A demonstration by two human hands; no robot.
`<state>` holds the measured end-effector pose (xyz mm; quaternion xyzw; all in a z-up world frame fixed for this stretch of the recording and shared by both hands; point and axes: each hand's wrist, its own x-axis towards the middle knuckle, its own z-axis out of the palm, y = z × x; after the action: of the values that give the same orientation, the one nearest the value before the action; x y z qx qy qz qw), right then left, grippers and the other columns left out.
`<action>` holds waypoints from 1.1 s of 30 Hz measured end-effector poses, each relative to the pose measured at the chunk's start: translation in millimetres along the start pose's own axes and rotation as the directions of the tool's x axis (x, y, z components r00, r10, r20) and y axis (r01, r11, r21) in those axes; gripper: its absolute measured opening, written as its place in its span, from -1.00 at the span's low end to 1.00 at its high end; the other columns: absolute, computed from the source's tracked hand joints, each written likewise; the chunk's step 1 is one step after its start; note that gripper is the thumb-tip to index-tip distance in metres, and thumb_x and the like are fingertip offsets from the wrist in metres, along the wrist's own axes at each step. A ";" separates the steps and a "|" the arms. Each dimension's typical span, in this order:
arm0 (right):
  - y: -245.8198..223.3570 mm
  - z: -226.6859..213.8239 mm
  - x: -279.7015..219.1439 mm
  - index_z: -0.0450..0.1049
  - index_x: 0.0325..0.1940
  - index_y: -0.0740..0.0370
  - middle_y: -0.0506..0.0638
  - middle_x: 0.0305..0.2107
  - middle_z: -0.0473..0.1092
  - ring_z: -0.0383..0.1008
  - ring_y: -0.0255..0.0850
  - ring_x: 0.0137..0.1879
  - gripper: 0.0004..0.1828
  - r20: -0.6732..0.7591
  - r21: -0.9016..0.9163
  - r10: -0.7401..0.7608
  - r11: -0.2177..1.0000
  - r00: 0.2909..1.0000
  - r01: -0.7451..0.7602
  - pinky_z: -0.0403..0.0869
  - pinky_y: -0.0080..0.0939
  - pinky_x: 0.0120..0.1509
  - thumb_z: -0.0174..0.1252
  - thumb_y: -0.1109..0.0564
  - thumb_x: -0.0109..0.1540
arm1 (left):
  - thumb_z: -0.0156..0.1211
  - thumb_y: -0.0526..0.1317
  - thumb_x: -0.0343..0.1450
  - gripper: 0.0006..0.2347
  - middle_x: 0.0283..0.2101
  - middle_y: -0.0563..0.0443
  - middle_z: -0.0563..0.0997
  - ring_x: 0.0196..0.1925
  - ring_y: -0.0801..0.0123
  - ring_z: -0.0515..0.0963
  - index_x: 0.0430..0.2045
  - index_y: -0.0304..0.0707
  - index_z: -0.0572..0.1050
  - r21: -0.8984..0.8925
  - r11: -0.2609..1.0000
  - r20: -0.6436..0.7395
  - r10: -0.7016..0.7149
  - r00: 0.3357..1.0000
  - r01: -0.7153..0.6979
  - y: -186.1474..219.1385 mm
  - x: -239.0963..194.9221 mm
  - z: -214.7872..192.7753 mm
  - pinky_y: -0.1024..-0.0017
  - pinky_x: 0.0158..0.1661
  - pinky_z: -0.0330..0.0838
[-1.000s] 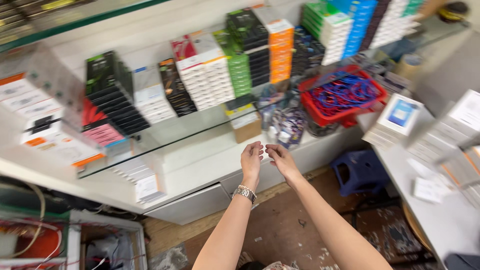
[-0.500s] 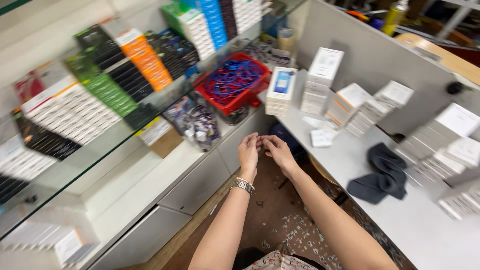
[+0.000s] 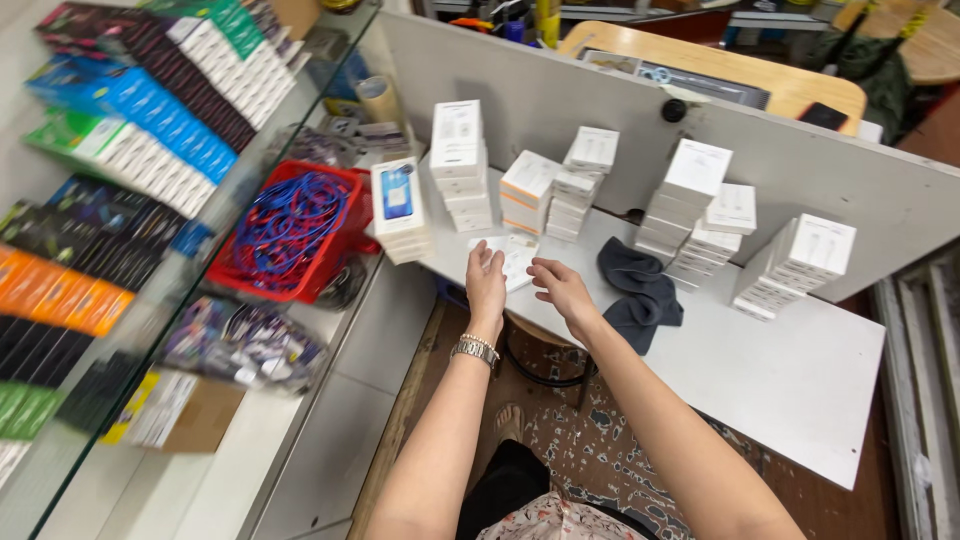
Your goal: The person wipes small white boxes with a dark cloth and places them on a glass shelf. The person handles the boxes one at a time, wiping each surface before stacking them on the shelf.
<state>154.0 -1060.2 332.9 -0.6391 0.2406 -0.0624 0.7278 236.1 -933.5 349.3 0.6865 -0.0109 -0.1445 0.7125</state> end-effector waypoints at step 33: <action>18.4 -30.7 151.6 0.25 0.15 0.18 0.07 -0.02 0.42 0.44 -0.18 0.10 -0.64 -0.205 0.378 0.142 0.924 0.968 -0.056 0.49 -0.13 0.19 0.09 0.09 0.30 | 0.16 -0.14 0.46 -0.62 0.09 -0.17 0.53 0.03 0.21 0.59 0.08 -0.37 0.28 0.005 0.999 -0.006 -0.047 0.999 0.047 -30.4 127.7 48.7 0.30 0.00 0.45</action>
<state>269.7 -1145.1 272.2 -0.4663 0.3388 -0.1425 0.8046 342.3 -1009.7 298.8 0.6889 0.0069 -0.1590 0.7072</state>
